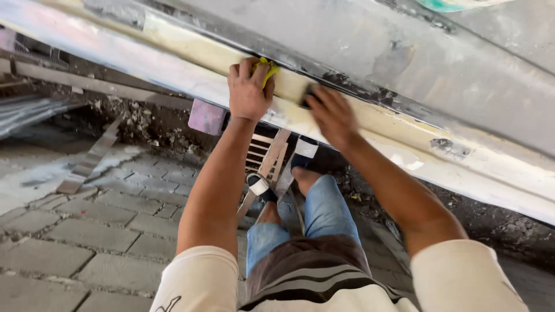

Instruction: The person dips a yellow sponge and a black scrubber into a green bucket of water and scrubs a horizontal metal beam. They repeatedly wipe the surface with both tools, moving along the beam to clean it.

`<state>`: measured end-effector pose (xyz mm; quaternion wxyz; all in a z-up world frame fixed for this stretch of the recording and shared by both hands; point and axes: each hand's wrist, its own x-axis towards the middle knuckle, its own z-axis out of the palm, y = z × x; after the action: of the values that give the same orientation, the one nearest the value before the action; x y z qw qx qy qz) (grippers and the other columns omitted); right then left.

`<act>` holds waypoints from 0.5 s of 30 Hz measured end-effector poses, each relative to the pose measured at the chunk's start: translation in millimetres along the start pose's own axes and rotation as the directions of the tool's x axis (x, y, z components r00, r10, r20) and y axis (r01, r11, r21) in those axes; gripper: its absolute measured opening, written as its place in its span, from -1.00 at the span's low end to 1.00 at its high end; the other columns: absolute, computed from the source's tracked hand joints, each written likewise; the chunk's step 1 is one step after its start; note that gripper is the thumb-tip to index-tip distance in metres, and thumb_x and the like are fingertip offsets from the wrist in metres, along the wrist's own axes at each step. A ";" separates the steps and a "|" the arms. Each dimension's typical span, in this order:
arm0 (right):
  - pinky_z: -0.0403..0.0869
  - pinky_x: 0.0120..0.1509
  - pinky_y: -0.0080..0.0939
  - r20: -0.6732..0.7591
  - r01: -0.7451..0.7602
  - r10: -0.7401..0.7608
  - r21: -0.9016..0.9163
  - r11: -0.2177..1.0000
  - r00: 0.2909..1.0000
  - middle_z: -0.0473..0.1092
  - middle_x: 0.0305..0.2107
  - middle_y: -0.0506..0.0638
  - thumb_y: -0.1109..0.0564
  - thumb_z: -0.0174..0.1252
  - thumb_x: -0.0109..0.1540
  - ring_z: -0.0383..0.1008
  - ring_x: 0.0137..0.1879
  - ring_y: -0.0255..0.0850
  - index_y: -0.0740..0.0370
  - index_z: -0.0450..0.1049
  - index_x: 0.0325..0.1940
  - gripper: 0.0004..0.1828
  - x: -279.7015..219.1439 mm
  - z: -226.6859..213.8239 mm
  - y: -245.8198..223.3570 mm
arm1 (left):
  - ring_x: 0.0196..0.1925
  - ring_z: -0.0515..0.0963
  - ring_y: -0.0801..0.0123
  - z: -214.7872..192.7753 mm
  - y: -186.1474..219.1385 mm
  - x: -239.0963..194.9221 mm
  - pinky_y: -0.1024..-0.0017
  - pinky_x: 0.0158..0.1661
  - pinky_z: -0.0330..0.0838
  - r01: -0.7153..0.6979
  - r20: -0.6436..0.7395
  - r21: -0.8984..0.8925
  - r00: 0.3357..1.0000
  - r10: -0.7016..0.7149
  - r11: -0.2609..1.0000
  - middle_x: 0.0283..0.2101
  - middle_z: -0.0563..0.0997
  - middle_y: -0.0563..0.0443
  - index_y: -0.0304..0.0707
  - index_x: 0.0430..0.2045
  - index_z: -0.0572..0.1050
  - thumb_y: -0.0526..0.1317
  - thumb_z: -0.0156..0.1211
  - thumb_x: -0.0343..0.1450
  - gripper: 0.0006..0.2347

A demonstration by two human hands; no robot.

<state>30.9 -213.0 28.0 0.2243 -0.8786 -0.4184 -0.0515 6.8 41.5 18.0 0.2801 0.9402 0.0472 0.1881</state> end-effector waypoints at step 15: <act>0.41 0.43 0.13 0.018 -0.175 0.178 -0.125 0.977 0.984 0.32 0.32 0.14 0.23 0.33 0.20 0.33 0.39 0.14 0.15 0.54 0.24 -0.51 -68.4 -14.7 22.8 | -0.06 0.42 -0.13 -2.5 -9.0 3.0 0.01 -0.03 0.37 -0.055 -0.004 -0.106 0.999 0.055 0.993 -0.02 0.48 -0.17 -0.18 -0.13 0.55 -0.27 0.34 0.40 -0.80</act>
<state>5.6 -280.7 14.1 0.1672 -0.9251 -0.3380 -0.0445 8.8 50.8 15.9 0.3242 0.9248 0.0117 0.1986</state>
